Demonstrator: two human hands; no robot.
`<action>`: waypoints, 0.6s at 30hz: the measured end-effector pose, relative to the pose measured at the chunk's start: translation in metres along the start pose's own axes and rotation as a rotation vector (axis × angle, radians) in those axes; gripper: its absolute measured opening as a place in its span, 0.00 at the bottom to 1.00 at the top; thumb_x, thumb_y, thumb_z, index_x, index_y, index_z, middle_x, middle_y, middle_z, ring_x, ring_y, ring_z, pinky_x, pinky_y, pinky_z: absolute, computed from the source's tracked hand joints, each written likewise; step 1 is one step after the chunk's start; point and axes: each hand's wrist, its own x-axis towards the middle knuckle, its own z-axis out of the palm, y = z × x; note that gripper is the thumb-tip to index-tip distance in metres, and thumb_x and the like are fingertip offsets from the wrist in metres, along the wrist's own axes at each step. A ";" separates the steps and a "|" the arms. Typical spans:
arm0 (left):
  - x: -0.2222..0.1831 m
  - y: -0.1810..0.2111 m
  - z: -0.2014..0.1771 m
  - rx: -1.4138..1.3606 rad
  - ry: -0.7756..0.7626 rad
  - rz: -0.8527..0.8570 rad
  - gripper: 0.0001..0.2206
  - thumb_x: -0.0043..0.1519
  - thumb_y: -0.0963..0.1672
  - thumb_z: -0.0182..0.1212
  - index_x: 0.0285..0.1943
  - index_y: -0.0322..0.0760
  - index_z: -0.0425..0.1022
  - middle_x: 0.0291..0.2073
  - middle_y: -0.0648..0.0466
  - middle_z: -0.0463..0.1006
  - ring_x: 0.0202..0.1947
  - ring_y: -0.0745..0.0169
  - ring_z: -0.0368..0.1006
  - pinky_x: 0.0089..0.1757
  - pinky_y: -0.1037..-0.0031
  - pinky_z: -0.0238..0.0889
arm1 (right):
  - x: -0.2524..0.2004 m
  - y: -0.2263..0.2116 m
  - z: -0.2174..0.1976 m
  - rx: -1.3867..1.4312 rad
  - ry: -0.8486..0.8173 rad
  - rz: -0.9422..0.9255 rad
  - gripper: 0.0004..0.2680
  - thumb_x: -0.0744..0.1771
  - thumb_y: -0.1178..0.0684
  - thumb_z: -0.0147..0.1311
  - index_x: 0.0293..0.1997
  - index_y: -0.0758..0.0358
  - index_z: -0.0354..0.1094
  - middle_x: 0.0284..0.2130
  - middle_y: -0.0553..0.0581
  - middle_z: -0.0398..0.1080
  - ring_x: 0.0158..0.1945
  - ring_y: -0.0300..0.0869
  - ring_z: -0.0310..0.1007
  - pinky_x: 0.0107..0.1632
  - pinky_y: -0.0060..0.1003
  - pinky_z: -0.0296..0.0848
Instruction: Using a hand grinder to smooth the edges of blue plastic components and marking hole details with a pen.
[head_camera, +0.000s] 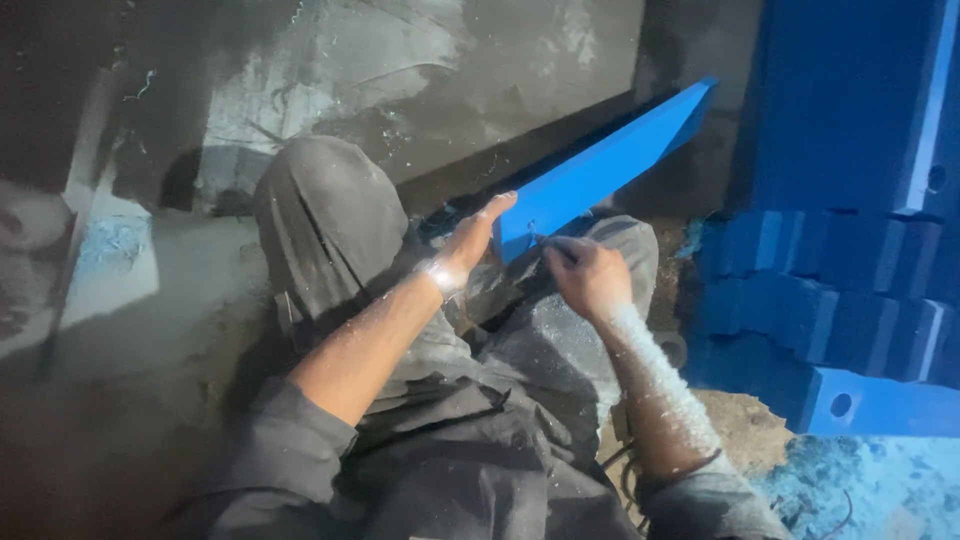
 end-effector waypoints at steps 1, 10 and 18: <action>0.009 -0.006 -0.001 0.000 -0.003 0.001 0.35 0.57 0.62 0.54 0.63 0.35 0.75 0.52 0.44 0.79 0.51 0.50 0.74 0.49 0.61 0.66 | -0.001 -0.003 0.002 -0.002 0.001 0.001 0.10 0.67 0.45 0.56 0.47 0.54 0.79 0.36 0.61 0.78 0.38 0.55 0.79 0.42 0.49 0.75; 0.014 -0.021 -0.001 0.146 0.007 0.210 0.36 0.58 0.61 0.52 0.66 0.35 0.73 0.65 0.48 0.75 0.66 0.58 0.67 0.62 0.71 0.54 | 0.000 -0.021 -0.010 0.065 -0.068 0.110 0.11 0.67 0.42 0.57 0.43 0.56 0.80 0.29 0.67 0.76 0.36 0.59 0.78 0.43 0.51 0.74; 0.012 -0.024 -0.003 0.155 -0.005 0.241 0.38 0.56 0.62 0.53 0.67 0.35 0.72 0.67 0.47 0.73 0.67 0.56 0.66 0.62 0.70 0.53 | 0.009 -0.012 -0.031 0.092 -0.117 0.159 0.10 0.65 0.45 0.56 0.48 0.51 0.79 0.35 0.63 0.79 0.39 0.52 0.80 0.46 0.46 0.76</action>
